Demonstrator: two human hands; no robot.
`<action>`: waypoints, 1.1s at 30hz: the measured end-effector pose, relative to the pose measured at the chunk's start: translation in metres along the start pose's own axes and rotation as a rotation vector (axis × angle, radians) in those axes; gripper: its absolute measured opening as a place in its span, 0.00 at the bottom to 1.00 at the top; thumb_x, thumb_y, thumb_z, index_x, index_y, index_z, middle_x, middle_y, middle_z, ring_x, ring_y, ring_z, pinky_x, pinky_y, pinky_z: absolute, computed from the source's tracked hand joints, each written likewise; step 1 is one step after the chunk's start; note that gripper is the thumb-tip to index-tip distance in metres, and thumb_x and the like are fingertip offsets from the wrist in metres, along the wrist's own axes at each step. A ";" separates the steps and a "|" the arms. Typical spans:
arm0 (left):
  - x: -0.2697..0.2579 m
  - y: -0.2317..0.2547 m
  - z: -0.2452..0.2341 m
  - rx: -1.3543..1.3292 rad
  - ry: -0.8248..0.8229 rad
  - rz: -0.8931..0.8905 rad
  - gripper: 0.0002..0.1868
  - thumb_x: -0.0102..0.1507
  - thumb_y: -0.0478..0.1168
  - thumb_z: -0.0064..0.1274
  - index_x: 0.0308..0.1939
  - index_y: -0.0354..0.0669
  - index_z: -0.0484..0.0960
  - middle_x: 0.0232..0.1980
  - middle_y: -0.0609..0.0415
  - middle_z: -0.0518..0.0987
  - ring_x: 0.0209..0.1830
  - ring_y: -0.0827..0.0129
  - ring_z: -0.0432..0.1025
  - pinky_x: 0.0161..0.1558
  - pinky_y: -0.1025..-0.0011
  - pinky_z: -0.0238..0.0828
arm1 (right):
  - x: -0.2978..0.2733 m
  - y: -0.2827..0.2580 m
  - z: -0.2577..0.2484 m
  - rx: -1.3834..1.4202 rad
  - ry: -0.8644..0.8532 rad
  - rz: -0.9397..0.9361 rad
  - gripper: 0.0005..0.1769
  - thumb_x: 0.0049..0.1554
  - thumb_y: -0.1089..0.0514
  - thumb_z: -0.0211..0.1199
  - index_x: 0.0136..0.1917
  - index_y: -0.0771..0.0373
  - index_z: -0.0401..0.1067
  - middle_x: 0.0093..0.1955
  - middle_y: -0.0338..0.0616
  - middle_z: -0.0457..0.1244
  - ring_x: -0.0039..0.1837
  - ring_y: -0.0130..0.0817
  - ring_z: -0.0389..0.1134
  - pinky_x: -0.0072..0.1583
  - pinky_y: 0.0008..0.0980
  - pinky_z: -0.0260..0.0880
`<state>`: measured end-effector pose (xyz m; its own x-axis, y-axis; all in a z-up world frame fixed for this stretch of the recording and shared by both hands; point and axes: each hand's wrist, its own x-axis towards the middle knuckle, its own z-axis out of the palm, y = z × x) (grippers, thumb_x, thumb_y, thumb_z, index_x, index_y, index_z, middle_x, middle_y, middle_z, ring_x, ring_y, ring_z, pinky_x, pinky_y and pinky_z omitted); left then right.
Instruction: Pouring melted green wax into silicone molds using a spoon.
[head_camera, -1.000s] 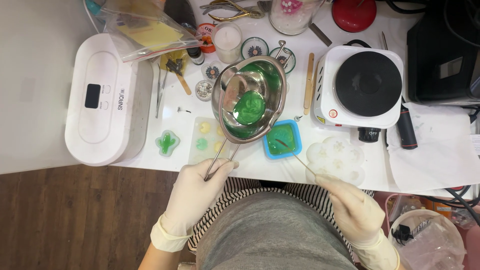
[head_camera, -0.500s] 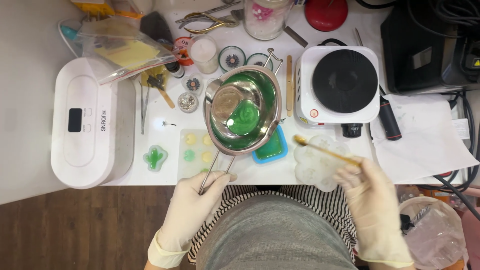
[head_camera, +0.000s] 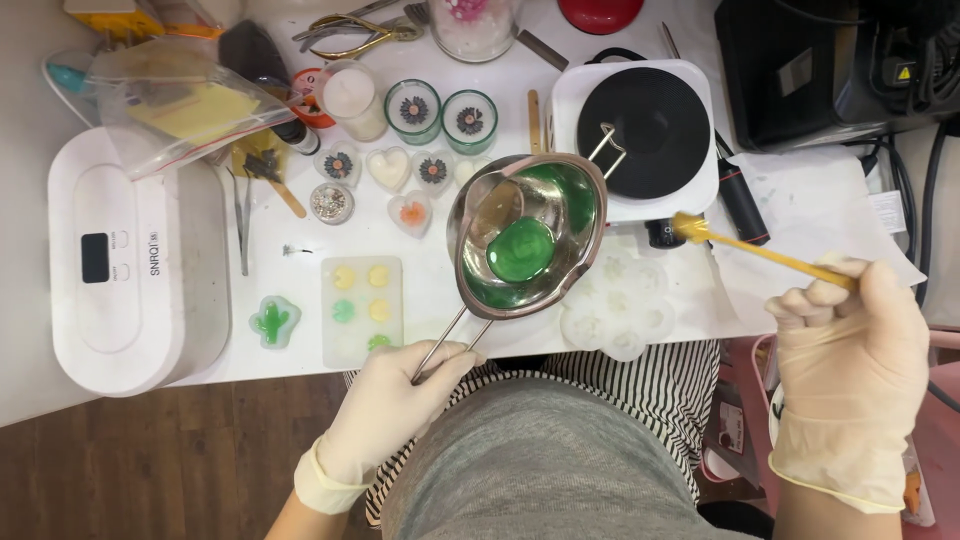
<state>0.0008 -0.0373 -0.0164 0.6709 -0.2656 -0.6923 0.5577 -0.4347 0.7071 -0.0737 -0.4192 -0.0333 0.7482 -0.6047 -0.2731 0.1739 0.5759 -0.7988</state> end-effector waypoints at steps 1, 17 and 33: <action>0.004 -0.002 0.001 0.079 0.026 0.130 0.12 0.63 0.43 0.58 0.42 0.43 0.92 0.16 0.59 0.74 0.15 0.81 0.62 0.20 0.77 0.59 | 0.000 0.001 0.001 -0.059 -0.047 -0.028 0.11 0.73 0.56 0.59 0.54 0.68 0.70 0.46 0.45 0.67 0.50 0.35 0.71 0.62 0.37 0.75; 0.008 0.009 -0.001 0.304 0.013 0.306 0.12 0.61 0.46 0.60 0.40 0.43 0.91 0.26 0.53 0.87 0.19 0.76 0.73 0.28 0.76 0.72 | -0.030 0.045 0.052 -0.821 -0.278 -0.225 0.12 0.68 0.63 0.54 0.58 0.73 0.73 0.52 0.52 0.71 0.56 0.36 0.74 0.64 0.33 0.73; -0.006 0.005 0.025 0.468 0.214 0.406 0.13 0.61 0.48 0.60 0.40 0.44 0.90 0.20 0.47 0.79 0.14 0.61 0.74 0.21 0.69 0.68 | -0.021 0.056 0.056 -0.760 -0.187 -0.124 0.13 0.70 0.58 0.54 0.58 0.70 0.72 0.49 0.50 0.71 0.53 0.36 0.74 0.65 0.35 0.73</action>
<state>-0.0129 -0.0596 -0.0129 0.8928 -0.3312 -0.3054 0.0004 -0.6773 0.7357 -0.0441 -0.3435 -0.0427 0.8591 -0.4982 -0.1169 -0.1710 -0.0642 -0.9832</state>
